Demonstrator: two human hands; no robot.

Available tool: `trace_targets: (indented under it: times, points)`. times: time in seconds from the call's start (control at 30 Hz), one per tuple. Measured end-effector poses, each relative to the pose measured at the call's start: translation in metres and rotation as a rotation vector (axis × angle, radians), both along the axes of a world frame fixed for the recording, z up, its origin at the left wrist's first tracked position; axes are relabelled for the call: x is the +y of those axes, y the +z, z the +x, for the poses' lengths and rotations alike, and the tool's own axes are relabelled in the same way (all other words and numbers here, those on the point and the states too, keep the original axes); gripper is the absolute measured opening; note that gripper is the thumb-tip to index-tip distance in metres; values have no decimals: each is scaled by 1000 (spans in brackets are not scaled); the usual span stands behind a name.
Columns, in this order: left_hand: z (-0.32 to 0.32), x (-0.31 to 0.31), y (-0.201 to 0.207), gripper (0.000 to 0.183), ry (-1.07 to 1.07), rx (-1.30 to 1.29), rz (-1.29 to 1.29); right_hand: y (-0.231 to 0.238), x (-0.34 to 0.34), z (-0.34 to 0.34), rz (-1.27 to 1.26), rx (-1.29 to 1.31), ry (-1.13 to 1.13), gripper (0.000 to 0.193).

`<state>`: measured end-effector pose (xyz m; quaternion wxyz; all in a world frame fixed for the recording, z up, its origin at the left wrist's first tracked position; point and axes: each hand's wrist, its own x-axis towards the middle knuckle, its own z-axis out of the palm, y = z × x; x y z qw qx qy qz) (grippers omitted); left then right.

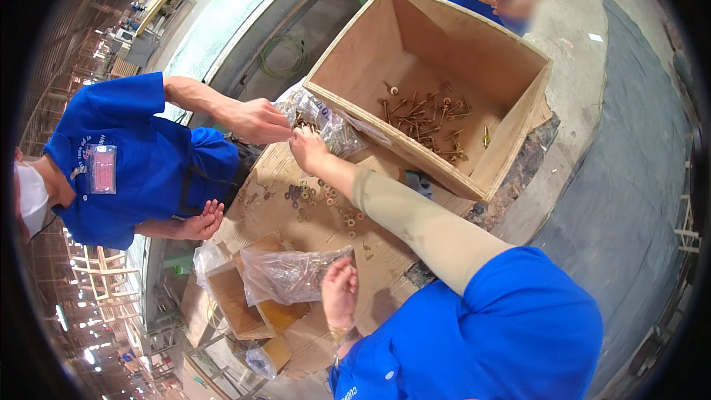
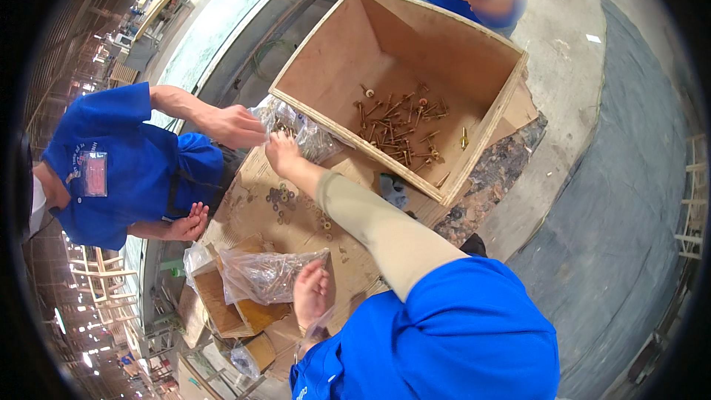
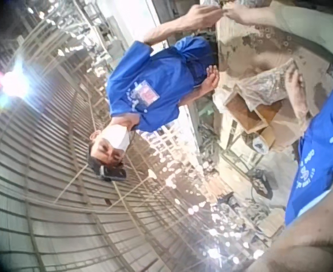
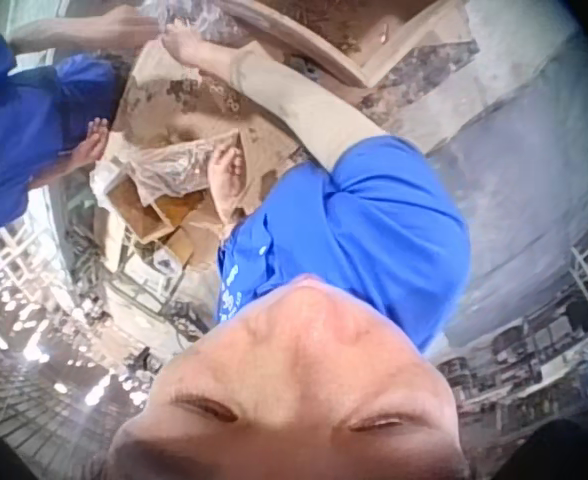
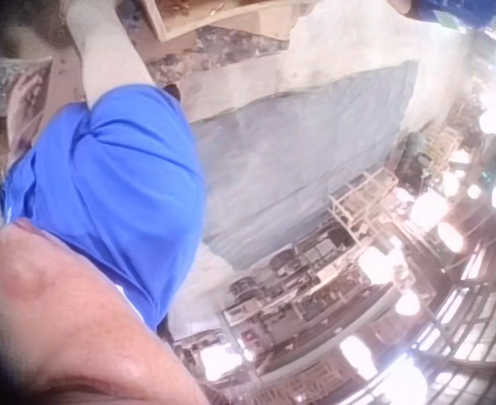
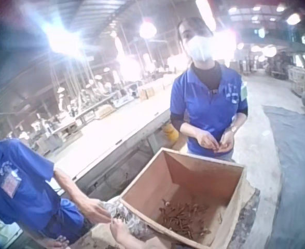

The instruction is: The person sorts small metal hardware components, including screws and washers, from plastic bags into wooden boxes. They handle the items by hand, separating them and placing them into designated containers on a workbench.

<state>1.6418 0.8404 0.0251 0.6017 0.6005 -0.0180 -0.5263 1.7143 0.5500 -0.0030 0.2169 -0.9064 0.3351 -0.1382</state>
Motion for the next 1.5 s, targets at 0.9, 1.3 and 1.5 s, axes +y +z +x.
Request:
trace_targets:
  times: [0.9,1.3,1.5]
  points:
    - [-23,38,-24,20,194,83,-69,-19,-18,33,-342,378,355,12]
    - [-34,73,-21,19,379,181,-182,-12,-45,-10,319,-362,51,22]
    - [-35,59,-21,19,338,168,-233,-1,-61,-20,1226,-596,52,13]
